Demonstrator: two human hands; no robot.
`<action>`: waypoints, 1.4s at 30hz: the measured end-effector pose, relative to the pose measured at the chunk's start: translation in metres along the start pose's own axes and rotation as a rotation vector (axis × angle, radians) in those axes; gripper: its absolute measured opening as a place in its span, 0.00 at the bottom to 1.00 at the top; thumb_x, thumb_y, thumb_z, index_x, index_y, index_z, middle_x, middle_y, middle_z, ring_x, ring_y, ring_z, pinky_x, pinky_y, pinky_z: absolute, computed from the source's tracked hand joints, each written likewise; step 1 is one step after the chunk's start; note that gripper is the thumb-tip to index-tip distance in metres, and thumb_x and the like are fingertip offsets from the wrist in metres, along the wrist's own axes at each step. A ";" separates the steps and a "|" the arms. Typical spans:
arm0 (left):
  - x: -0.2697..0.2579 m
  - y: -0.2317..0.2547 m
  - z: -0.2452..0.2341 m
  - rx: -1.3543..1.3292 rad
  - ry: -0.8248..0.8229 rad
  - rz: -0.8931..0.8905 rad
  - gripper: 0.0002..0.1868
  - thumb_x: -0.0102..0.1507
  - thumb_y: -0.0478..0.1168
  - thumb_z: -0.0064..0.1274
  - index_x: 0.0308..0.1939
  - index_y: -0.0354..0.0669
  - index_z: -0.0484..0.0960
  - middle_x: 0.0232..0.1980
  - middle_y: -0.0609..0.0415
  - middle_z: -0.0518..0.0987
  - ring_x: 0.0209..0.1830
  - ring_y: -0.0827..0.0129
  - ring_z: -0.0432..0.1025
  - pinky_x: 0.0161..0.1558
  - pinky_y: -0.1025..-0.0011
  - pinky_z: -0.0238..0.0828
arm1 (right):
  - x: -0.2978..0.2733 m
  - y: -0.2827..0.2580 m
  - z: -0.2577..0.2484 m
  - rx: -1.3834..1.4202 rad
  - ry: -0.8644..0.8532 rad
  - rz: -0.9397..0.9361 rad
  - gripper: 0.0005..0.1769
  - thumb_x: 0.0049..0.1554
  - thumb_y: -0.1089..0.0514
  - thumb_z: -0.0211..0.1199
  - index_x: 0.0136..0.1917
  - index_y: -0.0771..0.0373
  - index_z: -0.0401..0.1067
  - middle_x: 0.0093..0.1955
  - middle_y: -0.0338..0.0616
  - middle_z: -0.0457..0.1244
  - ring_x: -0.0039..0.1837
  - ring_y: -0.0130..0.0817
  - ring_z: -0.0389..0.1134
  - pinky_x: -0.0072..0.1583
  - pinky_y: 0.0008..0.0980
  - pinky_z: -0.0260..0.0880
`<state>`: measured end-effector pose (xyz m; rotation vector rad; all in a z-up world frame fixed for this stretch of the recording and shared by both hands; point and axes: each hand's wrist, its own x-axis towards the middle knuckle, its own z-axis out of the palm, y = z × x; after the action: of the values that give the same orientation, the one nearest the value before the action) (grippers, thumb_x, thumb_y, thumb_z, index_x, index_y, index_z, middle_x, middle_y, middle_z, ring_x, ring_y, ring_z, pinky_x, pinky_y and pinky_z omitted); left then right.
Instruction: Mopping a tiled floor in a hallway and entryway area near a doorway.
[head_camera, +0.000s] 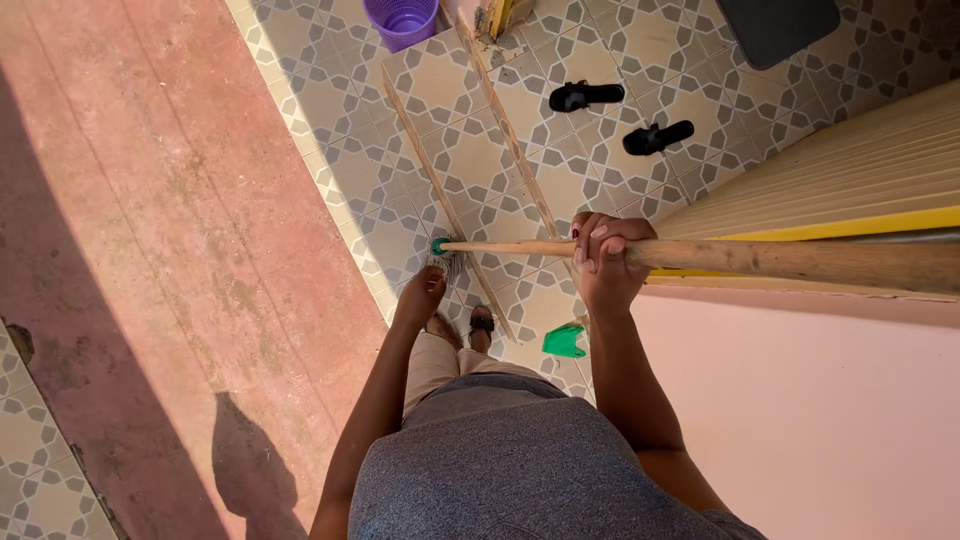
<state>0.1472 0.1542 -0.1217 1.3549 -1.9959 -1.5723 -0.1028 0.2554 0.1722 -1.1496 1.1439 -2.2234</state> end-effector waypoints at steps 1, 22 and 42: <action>-0.002 -0.002 0.010 0.024 -0.034 0.036 0.18 0.66 0.45 0.56 0.56 0.39 0.79 0.50 0.45 0.85 0.50 0.57 0.81 0.49 0.63 0.77 | -0.002 -0.008 -0.007 0.022 -0.001 -0.034 0.20 0.67 0.41 0.62 0.48 0.58 0.63 0.28 0.33 0.51 0.33 0.28 0.55 0.52 0.35 0.64; 0.137 0.024 -0.101 0.127 -0.303 0.246 0.16 0.67 0.42 0.55 0.55 0.36 0.79 0.50 0.44 0.85 0.50 0.56 0.81 0.49 0.62 0.78 | 0.016 -0.085 0.005 -0.054 0.601 -0.575 0.18 0.65 0.35 0.47 0.51 0.50 0.60 0.21 0.35 0.47 0.23 0.19 0.48 0.41 0.24 0.60; 0.209 0.102 -0.022 0.334 -0.519 0.489 0.30 0.64 0.40 0.58 0.68 0.35 0.69 0.68 0.38 0.72 0.68 0.46 0.68 0.65 0.56 0.67 | -0.002 0.003 -0.008 -0.373 0.838 -0.249 0.16 0.74 0.47 0.56 0.58 0.63 0.63 0.40 0.45 0.58 0.45 0.34 0.61 0.56 0.36 0.67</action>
<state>0.0003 -0.0252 -0.0935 0.4756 -2.7234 -1.4913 -0.1083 0.2585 0.1661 -0.4510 1.8739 -2.8789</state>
